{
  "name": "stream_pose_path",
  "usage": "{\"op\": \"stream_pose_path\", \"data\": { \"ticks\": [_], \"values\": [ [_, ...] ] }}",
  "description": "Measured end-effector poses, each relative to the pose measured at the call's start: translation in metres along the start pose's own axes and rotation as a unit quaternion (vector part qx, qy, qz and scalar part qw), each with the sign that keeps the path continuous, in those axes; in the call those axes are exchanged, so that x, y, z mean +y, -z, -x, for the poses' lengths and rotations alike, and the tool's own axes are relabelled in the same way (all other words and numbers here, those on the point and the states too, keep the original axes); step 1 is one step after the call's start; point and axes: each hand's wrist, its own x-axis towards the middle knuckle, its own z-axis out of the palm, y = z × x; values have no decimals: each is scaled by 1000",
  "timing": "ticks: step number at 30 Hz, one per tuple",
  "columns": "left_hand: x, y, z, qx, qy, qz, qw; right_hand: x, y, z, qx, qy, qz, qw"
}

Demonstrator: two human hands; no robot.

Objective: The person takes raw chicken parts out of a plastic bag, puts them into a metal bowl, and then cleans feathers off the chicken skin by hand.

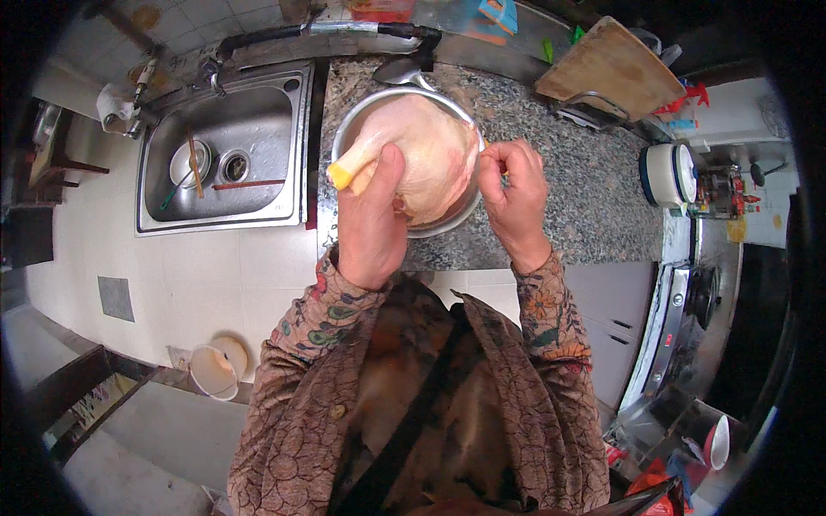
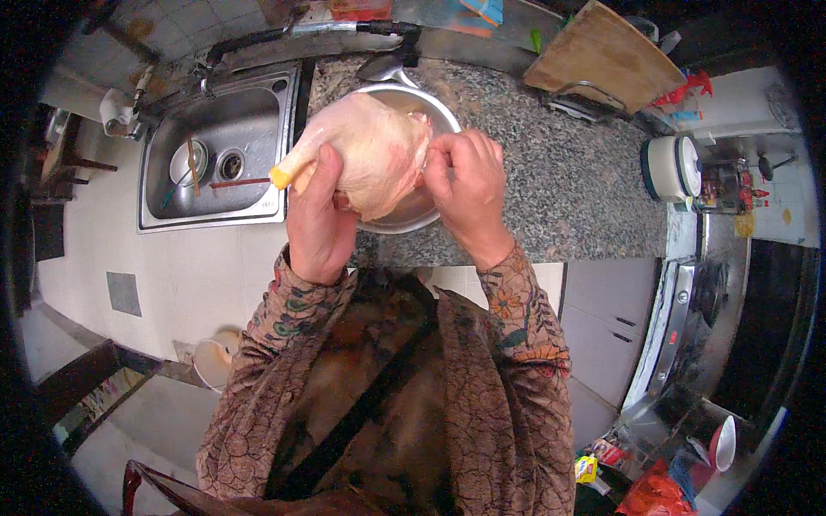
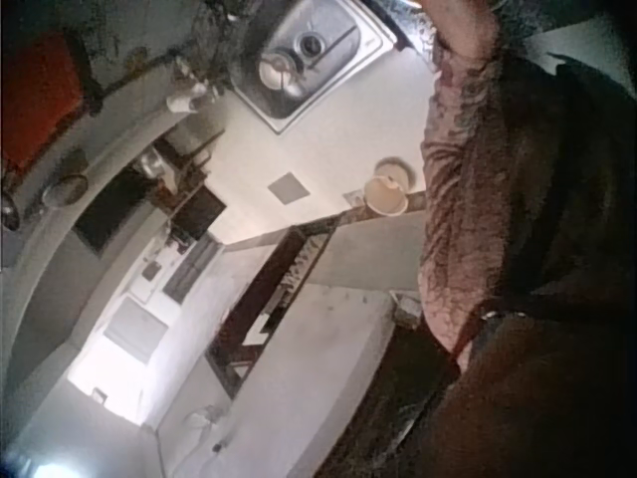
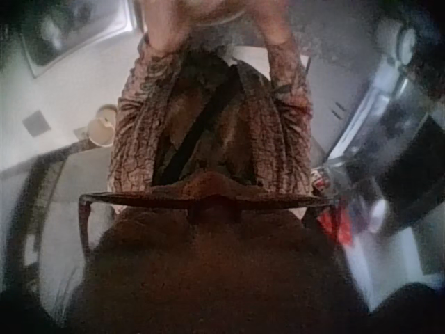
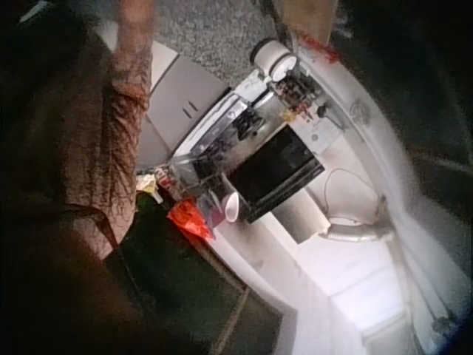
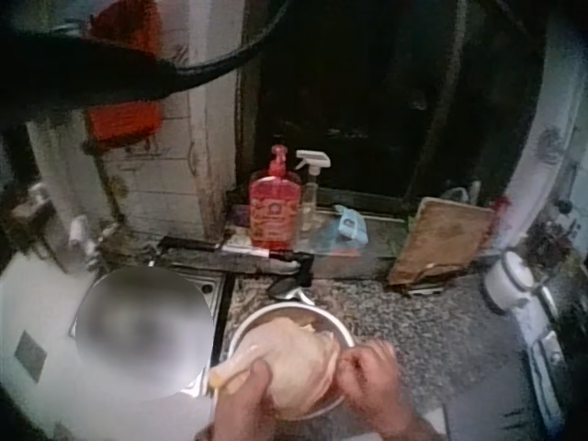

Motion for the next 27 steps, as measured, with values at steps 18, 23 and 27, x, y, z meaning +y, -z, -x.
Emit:
{"op": "stream_pose_path", "data": {
  "ticks": [18,23,27],
  "values": [
    [0,-8,-7,9,-1,48,999,-31,7,2,-20,84,-29,996],
    [2,-13,-4,0,7,60,998,-30,2,-1,-11,114,-2,993],
    [1,-14,-2,7,3,69,998,-28,0,-1,-17,115,5,993]
  ]
}}
